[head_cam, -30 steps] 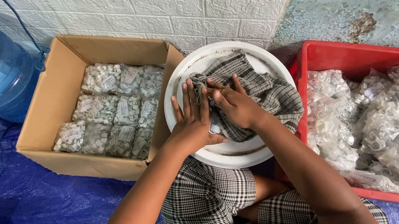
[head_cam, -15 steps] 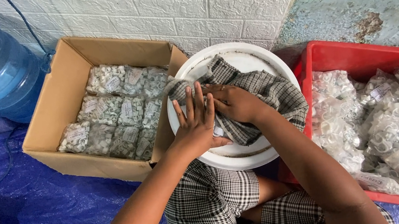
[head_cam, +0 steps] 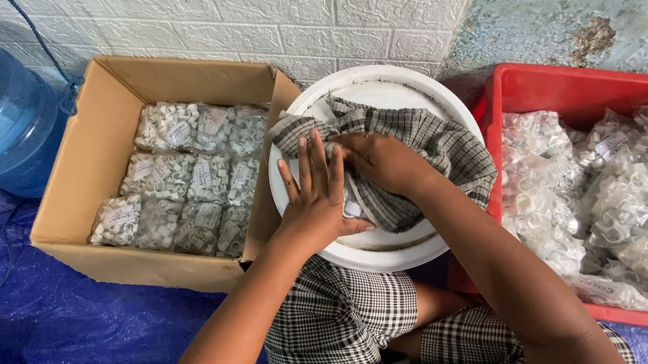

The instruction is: Cleaning small bags of components with a cloth and packing them into a cardboard box.

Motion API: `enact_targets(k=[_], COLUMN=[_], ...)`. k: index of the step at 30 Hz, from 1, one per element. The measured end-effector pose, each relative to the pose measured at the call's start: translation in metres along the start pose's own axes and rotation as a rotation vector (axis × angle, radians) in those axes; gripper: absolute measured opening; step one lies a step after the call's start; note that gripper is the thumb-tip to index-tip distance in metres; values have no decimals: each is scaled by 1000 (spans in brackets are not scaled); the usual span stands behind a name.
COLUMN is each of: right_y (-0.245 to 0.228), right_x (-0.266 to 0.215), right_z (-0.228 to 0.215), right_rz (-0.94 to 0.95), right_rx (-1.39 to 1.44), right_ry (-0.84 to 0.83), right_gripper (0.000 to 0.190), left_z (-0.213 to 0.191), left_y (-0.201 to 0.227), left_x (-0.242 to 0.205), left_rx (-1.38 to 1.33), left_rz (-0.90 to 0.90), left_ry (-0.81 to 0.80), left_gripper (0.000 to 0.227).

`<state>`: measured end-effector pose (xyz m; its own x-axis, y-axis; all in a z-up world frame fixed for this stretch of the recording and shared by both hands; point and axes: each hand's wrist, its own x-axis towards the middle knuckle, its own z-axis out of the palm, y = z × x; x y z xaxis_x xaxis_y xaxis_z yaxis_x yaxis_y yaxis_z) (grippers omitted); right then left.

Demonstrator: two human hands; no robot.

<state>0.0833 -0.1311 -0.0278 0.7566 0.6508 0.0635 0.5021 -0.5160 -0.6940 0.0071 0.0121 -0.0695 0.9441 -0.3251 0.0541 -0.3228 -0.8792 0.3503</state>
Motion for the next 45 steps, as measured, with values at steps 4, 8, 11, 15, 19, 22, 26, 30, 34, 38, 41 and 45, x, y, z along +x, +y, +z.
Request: enact_targets(k=[4, 8, 11, 15, 19, 22, 26, 30, 34, 38, 41, 45], right_y=[18, -8, 23, 53, 16, -11, -2, 16, 10, -15, -16, -5], right_x=[-1, -34, -46, -40, -43, -48, -44, -34, -17, -8, -5, -5], right_z=[1, -3, 2, -3, -13, -12, 6, 0, -16, -28, -29, -24], right_rz=[59, 61, 70, 161, 284, 207, -126, 57, 98, 163, 182, 169], right_rx=[-73, 35, -45, -443, -494, -591, -167, -192, -232, -306, -259, -139], right_ry=[120, 109, 148, 219, 158, 341, 65, -173, -289, -390, -414, -427], right_gripper=[31, 32, 32, 29, 38, 53, 53, 94, 103, 109, 103, 85], left_z=[-1, -4, -10, -11, -11, -13, -23, -35, -66, -62, -57, -75], left_y=[1, 2, 5, 7, 4, 3, 6, -8, -16, -24, -28, -19], left_x=[-1, -2, -1, -3, -2, -2, -2, 5, 20, 36, 43, 43], left_rx=[-3, -23, -33, 14, 27, -36, 29, -19, -126, -60, 39, 146], left_rz=[-16, -21, -24, -31, -36, -30, -37, -49, -44, -32, -30, -31], left_ry=[5, -5, 0, 2, -8, 20, -15, -259, -256, -369, -417, -421], left_gripper=[130, 132, 132, 129, 121, 115, 110, 117, 77, 72, 79, 80])
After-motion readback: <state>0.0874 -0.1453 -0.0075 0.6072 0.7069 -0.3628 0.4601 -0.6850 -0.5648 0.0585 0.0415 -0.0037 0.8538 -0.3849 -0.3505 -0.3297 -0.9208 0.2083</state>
